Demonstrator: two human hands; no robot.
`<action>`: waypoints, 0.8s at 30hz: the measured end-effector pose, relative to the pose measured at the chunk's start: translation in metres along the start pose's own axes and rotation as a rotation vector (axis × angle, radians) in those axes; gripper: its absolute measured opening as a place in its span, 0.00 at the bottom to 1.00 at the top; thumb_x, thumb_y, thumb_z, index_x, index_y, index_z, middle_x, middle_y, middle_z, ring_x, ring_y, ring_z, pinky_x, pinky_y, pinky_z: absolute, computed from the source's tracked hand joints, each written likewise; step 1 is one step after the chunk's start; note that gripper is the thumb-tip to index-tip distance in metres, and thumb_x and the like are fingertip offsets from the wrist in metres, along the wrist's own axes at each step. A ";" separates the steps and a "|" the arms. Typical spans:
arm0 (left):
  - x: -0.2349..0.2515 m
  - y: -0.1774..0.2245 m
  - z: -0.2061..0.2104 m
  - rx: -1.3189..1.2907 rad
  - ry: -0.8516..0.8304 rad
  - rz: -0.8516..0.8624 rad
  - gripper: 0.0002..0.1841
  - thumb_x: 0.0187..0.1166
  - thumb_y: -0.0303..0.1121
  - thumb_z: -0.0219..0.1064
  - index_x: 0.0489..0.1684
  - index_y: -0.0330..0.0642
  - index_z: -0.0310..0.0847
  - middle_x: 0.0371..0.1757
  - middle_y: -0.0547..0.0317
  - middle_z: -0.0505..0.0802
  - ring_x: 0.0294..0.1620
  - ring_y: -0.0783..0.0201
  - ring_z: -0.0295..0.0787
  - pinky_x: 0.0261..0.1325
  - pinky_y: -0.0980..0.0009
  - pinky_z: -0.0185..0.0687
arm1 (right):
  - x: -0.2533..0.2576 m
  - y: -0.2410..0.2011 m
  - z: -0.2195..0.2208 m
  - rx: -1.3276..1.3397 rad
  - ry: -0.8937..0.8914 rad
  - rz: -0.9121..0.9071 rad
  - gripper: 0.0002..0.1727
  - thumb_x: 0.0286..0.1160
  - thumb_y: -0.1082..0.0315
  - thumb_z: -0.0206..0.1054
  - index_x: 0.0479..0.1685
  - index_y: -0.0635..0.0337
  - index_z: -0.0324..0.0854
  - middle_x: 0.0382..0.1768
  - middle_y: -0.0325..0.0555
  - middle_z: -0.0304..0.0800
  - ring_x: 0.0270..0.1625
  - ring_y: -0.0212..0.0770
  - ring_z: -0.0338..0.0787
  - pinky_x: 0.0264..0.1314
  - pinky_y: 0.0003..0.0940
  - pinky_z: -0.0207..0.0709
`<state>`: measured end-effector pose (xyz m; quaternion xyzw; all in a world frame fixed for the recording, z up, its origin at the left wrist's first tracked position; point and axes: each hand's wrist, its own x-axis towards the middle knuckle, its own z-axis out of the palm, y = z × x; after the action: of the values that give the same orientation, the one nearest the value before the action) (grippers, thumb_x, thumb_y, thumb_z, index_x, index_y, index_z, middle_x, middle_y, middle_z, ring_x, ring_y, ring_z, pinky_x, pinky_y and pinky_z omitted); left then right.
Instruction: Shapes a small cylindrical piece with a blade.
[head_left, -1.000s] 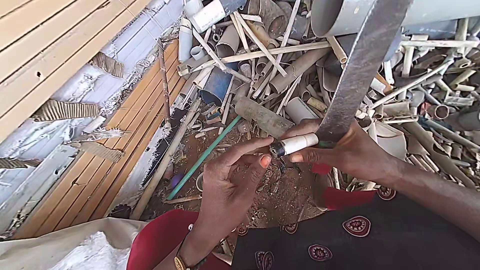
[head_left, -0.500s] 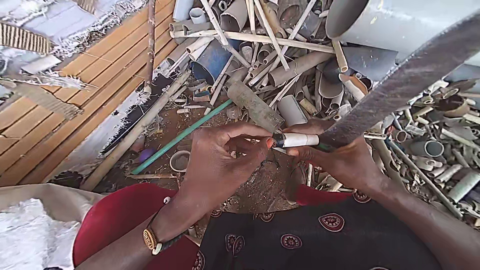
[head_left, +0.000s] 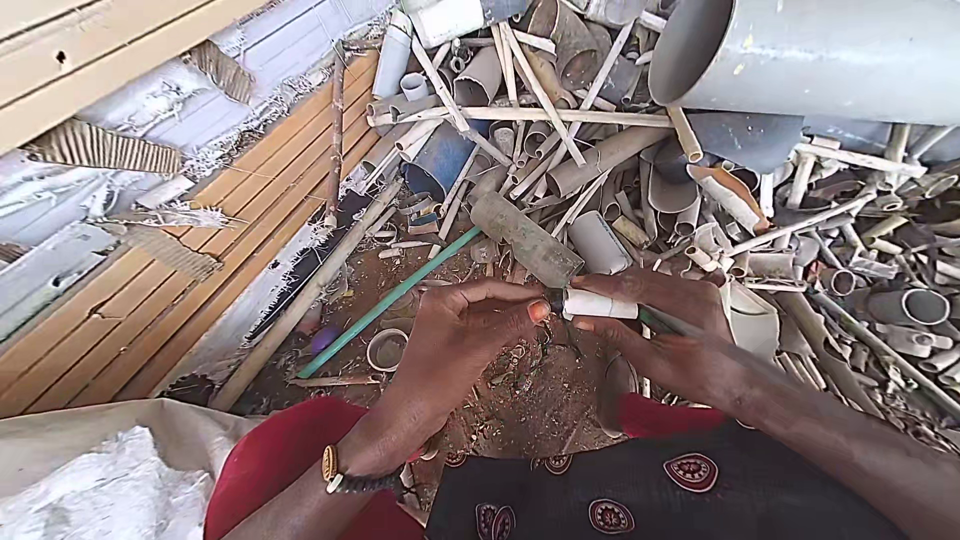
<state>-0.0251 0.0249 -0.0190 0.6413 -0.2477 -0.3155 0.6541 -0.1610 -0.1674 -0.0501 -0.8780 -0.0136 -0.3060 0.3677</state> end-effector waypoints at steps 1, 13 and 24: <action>0.000 -0.001 -0.001 0.004 0.005 0.035 0.05 0.72 0.24 0.75 0.41 0.39 0.94 0.35 0.63 0.97 0.33 0.73 0.94 0.41 0.79 0.91 | 0.000 0.000 0.000 -0.023 0.000 -0.027 0.16 0.75 0.60 0.73 0.53 0.62 0.92 0.35 0.42 0.91 0.39 0.20 0.86 0.44 0.13 0.78; 0.001 -0.022 0.007 0.551 0.024 0.449 0.09 0.77 0.33 0.62 0.44 0.39 0.84 0.38 0.67 0.89 0.32 0.84 0.82 0.34 0.88 0.79 | 0.001 -0.005 -0.004 -0.150 -0.029 -0.205 0.18 0.83 0.57 0.67 0.59 0.60 0.89 0.37 0.50 0.92 0.41 0.27 0.87 0.47 0.13 0.75; 0.005 -0.010 -0.006 0.879 -0.099 0.674 0.11 0.86 0.39 0.54 0.46 0.44 0.80 0.37 0.62 0.86 0.42 0.72 0.81 0.52 0.73 0.74 | 0.009 -0.013 -0.016 0.710 -0.212 0.484 0.09 0.79 0.60 0.71 0.52 0.46 0.91 0.34 0.22 0.91 0.27 0.15 0.82 0.28 0.11 0.77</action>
<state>-0.0181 0.0261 -0.0295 0.7234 -0.5781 0.0145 0.3773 -0.1657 -0.1701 -0.0282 -0.7018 0.0505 -0.0955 0.7041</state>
